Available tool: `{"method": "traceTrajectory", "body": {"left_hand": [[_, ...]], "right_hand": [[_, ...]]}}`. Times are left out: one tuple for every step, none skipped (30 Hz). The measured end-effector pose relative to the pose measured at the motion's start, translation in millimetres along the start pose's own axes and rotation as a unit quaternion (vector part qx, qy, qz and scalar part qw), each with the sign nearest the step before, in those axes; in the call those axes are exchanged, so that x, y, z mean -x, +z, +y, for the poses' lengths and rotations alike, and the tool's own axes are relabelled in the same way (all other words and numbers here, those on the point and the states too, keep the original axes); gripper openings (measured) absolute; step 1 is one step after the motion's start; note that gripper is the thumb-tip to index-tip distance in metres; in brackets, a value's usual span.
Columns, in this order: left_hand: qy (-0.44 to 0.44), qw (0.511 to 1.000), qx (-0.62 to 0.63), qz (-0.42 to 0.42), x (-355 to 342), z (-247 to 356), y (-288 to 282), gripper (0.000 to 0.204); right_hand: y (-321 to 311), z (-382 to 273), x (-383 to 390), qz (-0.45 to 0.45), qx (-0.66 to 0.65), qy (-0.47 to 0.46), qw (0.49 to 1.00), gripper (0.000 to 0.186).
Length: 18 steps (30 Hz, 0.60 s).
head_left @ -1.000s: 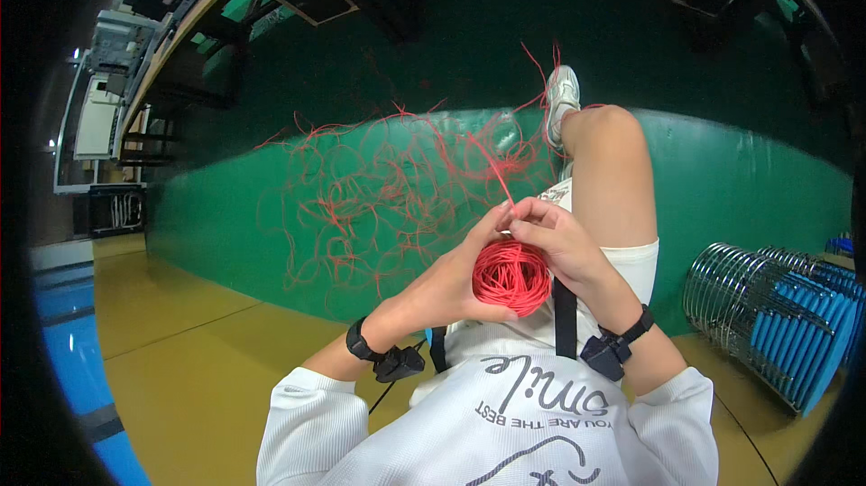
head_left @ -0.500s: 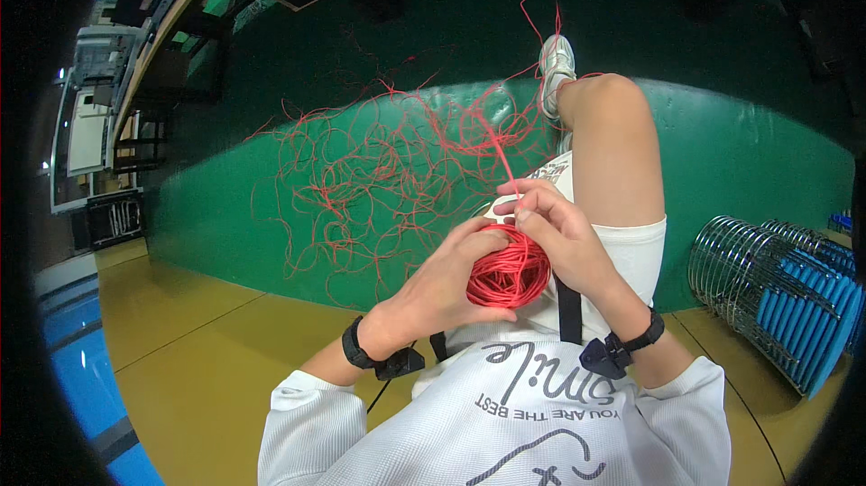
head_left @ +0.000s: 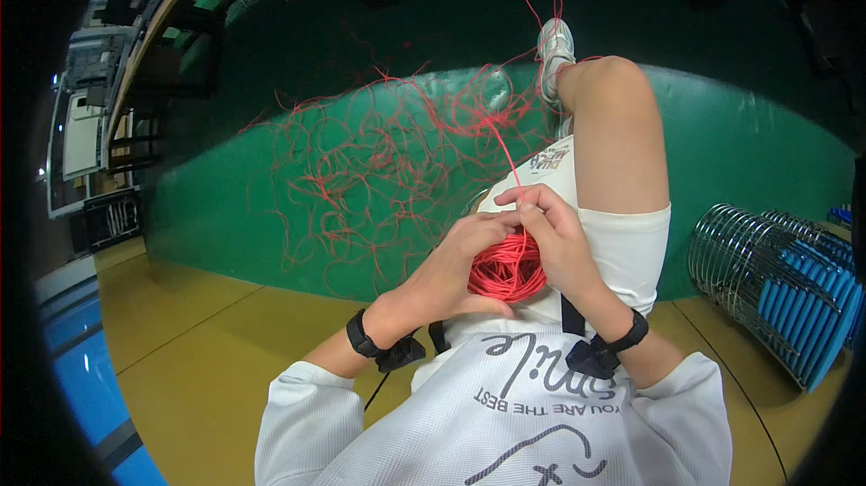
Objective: The person winds a long red string into a ball by hand while sitting on the floor. They wrap sections of the string around a central mass until the loose pile is gathered into a single ball.
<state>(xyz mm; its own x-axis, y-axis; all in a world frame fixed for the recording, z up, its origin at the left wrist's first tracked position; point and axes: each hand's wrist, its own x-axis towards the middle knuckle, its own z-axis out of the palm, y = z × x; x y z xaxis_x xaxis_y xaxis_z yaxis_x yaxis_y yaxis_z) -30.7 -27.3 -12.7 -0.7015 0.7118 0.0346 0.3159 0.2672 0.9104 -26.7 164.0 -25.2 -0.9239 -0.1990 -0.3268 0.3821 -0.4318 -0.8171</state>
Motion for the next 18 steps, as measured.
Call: {"method": "traceTrajectory", "body": {"left_hand": [[0.047,0.998,0.012,0.035,0.9,-2.2,2.2,0.093],[0.045,0.998,0.013,0.036,2.8,-1.0,4.7,0.093],[0.016,0.999,-0.014,0.042,4.0,3.0,6.6,0.094],[-0.014,0.998,-0.042,0.048,6.0,5.9,8.3,0.095],[-0.015,0.998,-0.041,0.047,8.3,6.9,9.8,0.095],[-0.068,0.996,-0.038,0.043,11.3,7.5,10.8,0.103],[-0.121,0.991,-0.035,0.039,14.8,7.7,12.3,0.111],[-0.192,0.961,0.191,0.063,20.0,2.1,19.8,0.115],[-0.191,0.961,0.192,0.063,19.9,1.9,23.1,0.115],[-0.21,0.943,0.238,0.097,19.8,1.5,25.8,0.115],[-0.228,0.922,0.284,0.131,19.5,1.1,28.6,0.114],[-0.228,0.921,0.284,0.135,18.9,3.0,33.0,0.114],[-0.248,0.895,0.339,0.15,17.9,5.4,37.3,0.115],[-0.266,0.865,0.392,0.165,18.2,6.8,40.3,0.115],[-0.266,0.865,0.392,0.167,21.1,5.0,42.0,0.115],[-0.254,0.895,0.331,0.159,24.8,0.8,44.7,0.115],[-0.241,0.921,0.267,0.149,27.6,-1.4,46.7,0.115],[-0.242,0.92,0.268,0.15,29.1,-1.0,49.2,0.115]], "right_hand": [[1.4,1.7,0.5,0.023,0.01,-0.018,1.0,0.017],[3.0,0.0,1.6,0.023,0.01,-0.016,1.0,0.017],[5.0,-4.7,2.8,0.018,0.03,-0.023,0.999,0.018],[6.0,-7.3,3.6,0.013,0.051,-0.03,0.998,0.019],[4.9,-7.5,3.5,0.013,0.051,-0.028,0.998,0.019],[3.3,-7.6,2.3,0.024,0.072,-0.031,0.997,0.019],[2.3,-7.7,1.3,0.034,0.093,-0.034,0.994,0.02],[1.9,-5.7,0.2,0.032,0.093,-0.033,0.995,0.02],[-0.1,-2.0,-1.9,0.03,0.082,-0.031,0.996,0.019],[-1.2,0.0,-3.5,0.028,0.071,-0.027,0.997,0.019],[-1.1,-0.4,-4.8,0.028,0.073,-0.028,0.997,0.019],[-0.4,-1.5,-5.2,0.038,0.044,-0.011,0.998,0.018],[-0.1,-1.9,-5.4,0.049,0.014,0.005,0.999,0.018],[-0.8,-0.9,-5.1,0.045,0.016,0.007,0.999,0.018],[-1.4,0.3,-4.2,0.047,0.018,0.008,0.999,0.018],[-2.4,1.0,-3.3,0.049,0.019,0.009,0.999,0.018],[-3.8,1.0,-2.5,0.048,0.02,0.01,0.999,0.018],[-5.9,1.6,-1.4,0.031,0.028,0.014,0.999,0.016]]}}
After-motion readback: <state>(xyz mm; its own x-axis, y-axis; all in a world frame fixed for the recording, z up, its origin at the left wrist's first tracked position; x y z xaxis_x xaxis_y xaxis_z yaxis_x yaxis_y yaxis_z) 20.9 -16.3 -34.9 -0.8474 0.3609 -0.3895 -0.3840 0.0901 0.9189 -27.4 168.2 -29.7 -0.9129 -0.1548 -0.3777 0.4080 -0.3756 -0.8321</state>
